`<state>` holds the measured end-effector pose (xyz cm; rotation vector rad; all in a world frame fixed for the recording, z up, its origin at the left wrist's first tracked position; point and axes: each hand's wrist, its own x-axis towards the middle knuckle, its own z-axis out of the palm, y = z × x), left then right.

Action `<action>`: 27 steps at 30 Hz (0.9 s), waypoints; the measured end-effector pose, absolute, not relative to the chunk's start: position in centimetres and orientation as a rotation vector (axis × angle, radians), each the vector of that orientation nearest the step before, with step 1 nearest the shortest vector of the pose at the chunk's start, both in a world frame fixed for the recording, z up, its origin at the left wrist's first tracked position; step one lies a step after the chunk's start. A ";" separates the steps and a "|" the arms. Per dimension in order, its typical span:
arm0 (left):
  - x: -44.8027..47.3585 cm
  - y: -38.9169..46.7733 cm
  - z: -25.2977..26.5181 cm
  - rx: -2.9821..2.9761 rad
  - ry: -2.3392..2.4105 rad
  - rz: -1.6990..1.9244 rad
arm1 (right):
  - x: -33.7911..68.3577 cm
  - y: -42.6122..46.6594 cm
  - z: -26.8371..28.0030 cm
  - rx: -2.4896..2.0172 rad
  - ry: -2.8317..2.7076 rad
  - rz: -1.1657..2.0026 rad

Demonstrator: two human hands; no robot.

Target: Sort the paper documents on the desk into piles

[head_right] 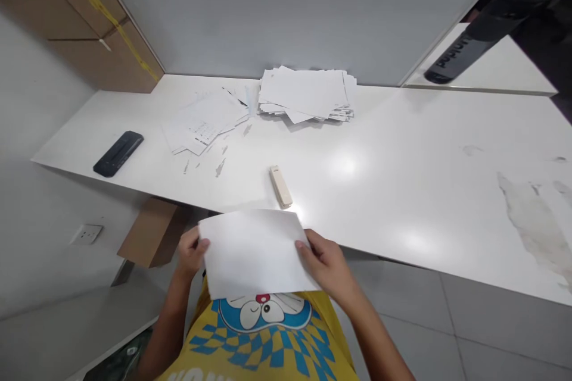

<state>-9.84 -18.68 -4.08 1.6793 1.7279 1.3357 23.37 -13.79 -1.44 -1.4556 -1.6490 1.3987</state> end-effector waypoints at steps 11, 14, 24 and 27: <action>-2.4 -12.1 -1.6 2.294 1.458 1.059 | 31.6 -7.1 2.5 -1.912 -1.081 1.574; 1.6 -10.0 -1.6 2.435 1.378 0.856 | 31.3 -6.6 2.8 -1.897 -0.973 1.556; 4.5 -10.3 -2.6 2.635 1.495 0.674 | 32.2 -7.2 1.2 -1.832 -0.888 1.516; 4.2 -10.3 -2.4 2.683 1.428 0.550 | 32.4 -7.4 0.5 -1.831 -0.880 1.513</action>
